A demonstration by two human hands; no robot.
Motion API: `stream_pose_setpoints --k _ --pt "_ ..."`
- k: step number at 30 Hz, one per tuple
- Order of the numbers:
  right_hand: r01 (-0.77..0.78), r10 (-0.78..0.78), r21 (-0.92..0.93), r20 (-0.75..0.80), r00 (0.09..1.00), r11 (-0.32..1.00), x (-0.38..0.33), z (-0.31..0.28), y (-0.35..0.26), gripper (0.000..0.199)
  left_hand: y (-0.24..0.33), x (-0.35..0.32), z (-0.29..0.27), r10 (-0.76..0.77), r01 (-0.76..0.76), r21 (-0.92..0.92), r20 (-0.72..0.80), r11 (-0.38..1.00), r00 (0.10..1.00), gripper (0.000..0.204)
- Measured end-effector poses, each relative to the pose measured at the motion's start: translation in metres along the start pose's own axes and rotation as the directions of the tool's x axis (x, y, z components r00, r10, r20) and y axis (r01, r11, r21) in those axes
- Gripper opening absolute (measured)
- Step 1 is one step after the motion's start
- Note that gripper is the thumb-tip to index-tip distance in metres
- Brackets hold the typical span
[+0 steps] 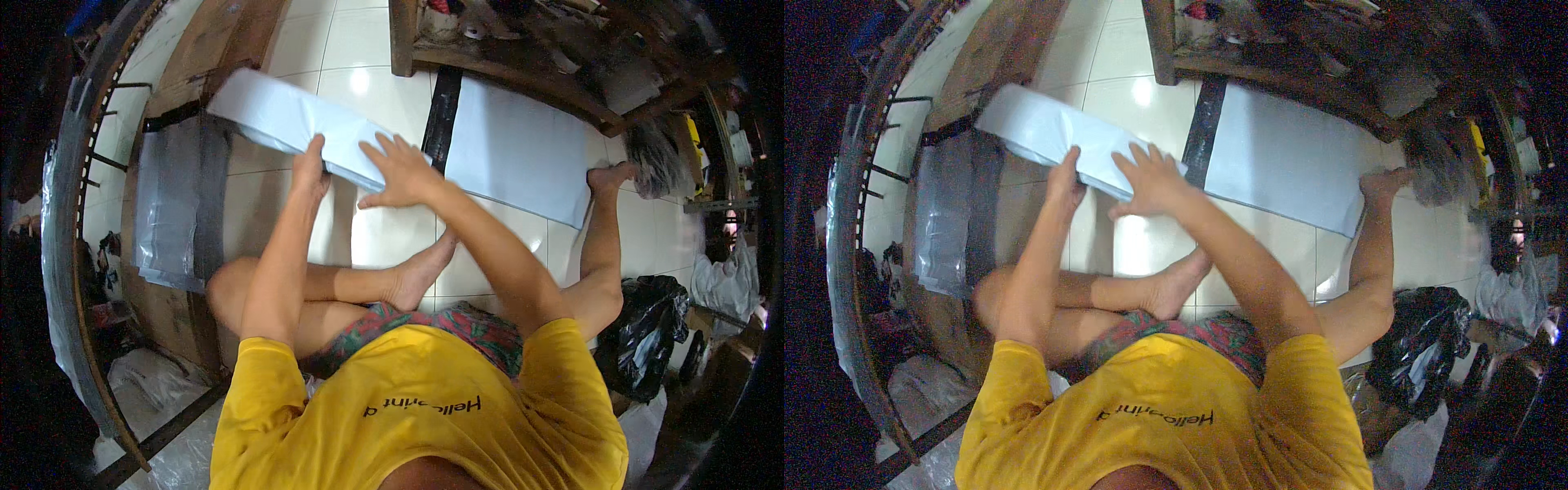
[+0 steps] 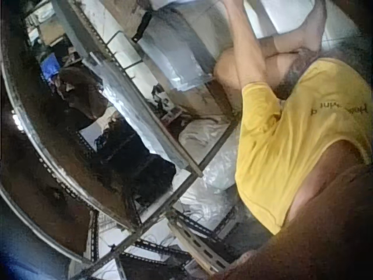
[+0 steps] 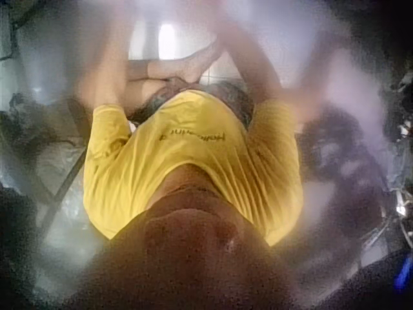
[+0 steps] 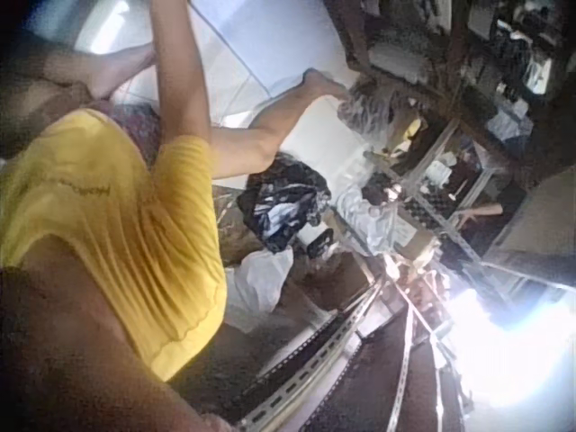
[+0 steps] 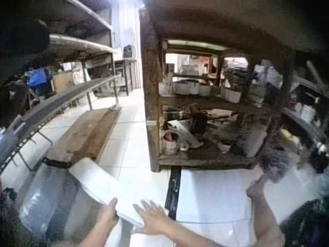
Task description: The person sits on the floor and repeatedly folds white poly mailers, then places them into a black plastic bag. The person handles the mailers one by one, smoothing and folding them before inserting them into the bag.
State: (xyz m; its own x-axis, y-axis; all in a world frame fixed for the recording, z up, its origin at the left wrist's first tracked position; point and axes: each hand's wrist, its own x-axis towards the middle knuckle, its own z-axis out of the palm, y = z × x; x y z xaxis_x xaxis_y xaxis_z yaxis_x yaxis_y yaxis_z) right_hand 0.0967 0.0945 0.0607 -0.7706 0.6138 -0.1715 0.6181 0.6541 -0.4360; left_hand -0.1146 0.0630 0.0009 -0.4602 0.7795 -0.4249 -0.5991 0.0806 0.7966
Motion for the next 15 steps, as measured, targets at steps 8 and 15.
stream_pose_setpoints --k 8,15 --pt "-0.066 0.090 -0.123 0.197 0.976 0.990 -0.001 0.090 -0.013 0.100 -0.078 -0.013 -0.071 -0.060 0.139 0.227 -0.325 0.964 0.944 0.058" --pt "-0.110 0.093 0.115 0.143 0.985 0.987 0.020 0.082 0.026 0.060 -0.017 -0.037 -0.038 0.104 -0.018 0.573 -0.117 0.819 0.988 0.038"
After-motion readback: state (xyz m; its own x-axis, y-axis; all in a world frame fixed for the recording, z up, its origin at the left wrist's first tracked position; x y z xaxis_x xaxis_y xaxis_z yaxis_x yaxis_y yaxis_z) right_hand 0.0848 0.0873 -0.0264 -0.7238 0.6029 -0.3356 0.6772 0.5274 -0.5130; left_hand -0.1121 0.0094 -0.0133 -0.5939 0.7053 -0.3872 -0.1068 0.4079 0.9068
